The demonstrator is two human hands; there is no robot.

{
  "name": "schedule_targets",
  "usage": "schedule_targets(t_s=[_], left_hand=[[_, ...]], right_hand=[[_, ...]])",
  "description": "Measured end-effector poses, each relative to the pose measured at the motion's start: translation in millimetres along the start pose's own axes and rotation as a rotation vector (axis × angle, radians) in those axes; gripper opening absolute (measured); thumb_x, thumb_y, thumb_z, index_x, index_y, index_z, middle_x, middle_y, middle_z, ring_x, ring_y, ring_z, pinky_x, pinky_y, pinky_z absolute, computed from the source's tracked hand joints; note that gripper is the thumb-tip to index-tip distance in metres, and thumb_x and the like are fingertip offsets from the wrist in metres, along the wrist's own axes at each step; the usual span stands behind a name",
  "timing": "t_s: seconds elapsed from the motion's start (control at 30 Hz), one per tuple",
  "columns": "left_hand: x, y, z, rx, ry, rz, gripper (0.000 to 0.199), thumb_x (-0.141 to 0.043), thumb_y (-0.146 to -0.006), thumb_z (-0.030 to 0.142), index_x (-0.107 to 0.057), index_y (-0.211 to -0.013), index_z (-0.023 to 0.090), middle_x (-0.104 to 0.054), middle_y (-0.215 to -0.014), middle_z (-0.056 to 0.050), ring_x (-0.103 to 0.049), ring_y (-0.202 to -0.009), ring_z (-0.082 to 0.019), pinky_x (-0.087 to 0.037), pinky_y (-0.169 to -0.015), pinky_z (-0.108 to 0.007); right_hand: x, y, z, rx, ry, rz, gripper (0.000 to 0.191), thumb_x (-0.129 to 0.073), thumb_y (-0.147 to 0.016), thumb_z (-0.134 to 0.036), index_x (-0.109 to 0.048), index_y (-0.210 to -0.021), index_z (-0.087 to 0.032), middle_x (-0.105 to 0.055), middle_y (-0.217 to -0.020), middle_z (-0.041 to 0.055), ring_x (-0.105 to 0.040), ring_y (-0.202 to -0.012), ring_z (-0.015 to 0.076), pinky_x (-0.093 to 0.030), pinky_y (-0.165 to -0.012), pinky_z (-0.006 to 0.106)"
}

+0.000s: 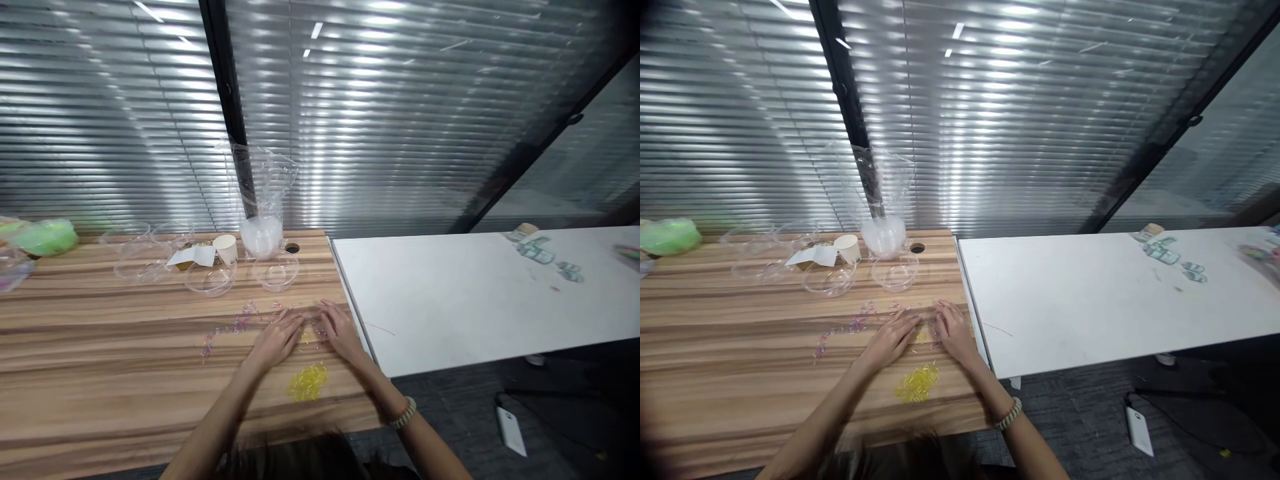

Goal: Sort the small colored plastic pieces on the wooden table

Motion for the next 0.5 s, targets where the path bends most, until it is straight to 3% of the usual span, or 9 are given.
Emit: schedule_targets(t_s=[0.1,0.27,0.37,0.5], left_hand=[[3.8,0.8,0.6,0.007,0.008,0.035,0.035,-0.033,-0.101,0.024,-0.055,-0.128,0.017,-0.061,-0.124,-0.008,-0.056,-0.118,-0.02,-0.036,-0.111,-0.048],[5.3,1.3,0.1,0.026,0.023,0.066,0.033,-0.037,-0.1,0.024,-0.058,-0.125,0.019,-0.061,-0.124,-0.007,-0.058,-0.116,-0.02,-0.044,-0.105,-0.044],[3.4,1.2,-1.6,0.026,0.031,0.066,0.033,-0.037,-0.099,0.022,-0.058,-0.125,0.019,-0.061,-0.124,-0.007,-0.058,-0.116,-0.02,-0.047,-0.102,-0.041],[-0.8,0.0,-0.6,-0.002,0.04,0.045,0.033,-0.039,-0.097,0.019,-0.059,-0.123,0.019,-0.064,-0.119,-0.006,-0.059,-0.113,-0.02,-0.049,-0.099,-0.039]], right_hand=[[4.3,-10.1,19.8,-0.04,0.03,0.035,0.033,-0.032,-0.099,-0.022,-0.058,-0.118,-0.016,-0.059,-0.122,0.012,-0.049,-0.123,0.0218,-0.042,-0.104,0.044],[0.4,-53.3,58.9,-0.016,0.118,-0.032,0.038,-0.034,-0.096,-0.02,-0.054,-0.128,-0.011,-0.053,-0.132,0.014,-0.047,-0.126,0.0228,-0.039,-0.107,0.043],[-9.8,-74.2,76.9,0.0,0.181,-0.072,0.04,-0.032,-0.097,-0.022,-0.052,-0.129,-0.009,-0.049,-0.136,0.0168,-0.043,-0.13,0.0242,-0.037,-0.108,0.046],[-31.1,-85.6,82.3,0.054,0.257,-0.145,0.045,-0.037,-0.098,-0.031,-0.047,-0.134,-0.007,-0.045,-0.139,0.0185,-0.038,-0.133,0.0277,-0.032,-0.11,0.052]])
Point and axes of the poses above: each hand's wrist, its own y-axis away from the middle knuckle, its own x-axis out of the back of the hand, z = x × y, the point moved 8 cm from there along -y, towards the middle knuckle
